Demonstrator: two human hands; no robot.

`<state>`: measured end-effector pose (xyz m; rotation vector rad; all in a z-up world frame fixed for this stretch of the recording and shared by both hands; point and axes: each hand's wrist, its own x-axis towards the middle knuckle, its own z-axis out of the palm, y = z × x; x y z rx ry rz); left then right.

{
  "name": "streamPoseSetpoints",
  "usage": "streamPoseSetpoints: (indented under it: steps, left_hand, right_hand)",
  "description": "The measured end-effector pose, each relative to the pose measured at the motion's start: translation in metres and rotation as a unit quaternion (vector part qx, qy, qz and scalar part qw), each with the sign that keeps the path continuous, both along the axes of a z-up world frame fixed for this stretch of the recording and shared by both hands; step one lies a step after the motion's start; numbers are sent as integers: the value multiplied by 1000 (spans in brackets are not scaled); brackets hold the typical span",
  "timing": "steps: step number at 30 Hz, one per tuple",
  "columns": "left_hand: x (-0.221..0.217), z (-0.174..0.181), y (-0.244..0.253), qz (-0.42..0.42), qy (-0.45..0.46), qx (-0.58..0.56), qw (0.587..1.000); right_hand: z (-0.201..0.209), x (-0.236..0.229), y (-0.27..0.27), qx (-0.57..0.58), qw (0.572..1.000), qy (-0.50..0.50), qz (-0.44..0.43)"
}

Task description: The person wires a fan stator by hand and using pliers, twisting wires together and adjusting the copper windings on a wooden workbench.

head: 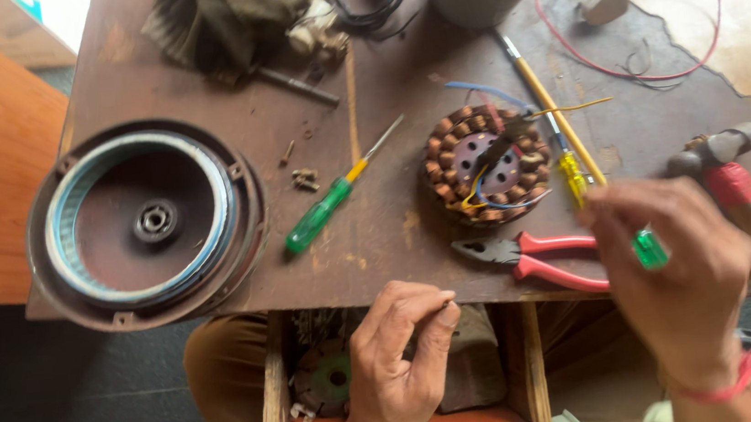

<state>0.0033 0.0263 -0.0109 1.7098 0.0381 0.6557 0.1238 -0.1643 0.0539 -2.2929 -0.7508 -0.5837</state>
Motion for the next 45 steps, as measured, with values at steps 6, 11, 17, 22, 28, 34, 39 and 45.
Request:
streamPoseSetpoints:
  steps: [6,11,17,22,28,34,39,45]
  left_hand:
    - [-4,-3,8,17,-26,21,999]
    - [-8,-2,14,16,-44,16,999]
    - [-2,12,16,-1,-61,32,998]
    - [28,24,13,37,-105,123,986]
    - [64,32,10,53,-122,186,973]
    - [75,29,6,41,-110,177,977]
    - [91,31,5,13,-132,204,970]
    - [100,34,3,-11,-133,252,958]
  right_hand:
    - [10,23,31,-128,988,-87,15]
    - [6,21,41,-49,998,-23,-18]
    - [-10,30,29,75,992,102,9]
    - [-32,41,15,77,993,85,27]
    - [-30,39,11,1,998,-51,30]
    - [-21,35,7,85,995,-38,45]
    - [-19,21,9,244,966,62,49]
    - [-13,14,17,175,979,62,88]
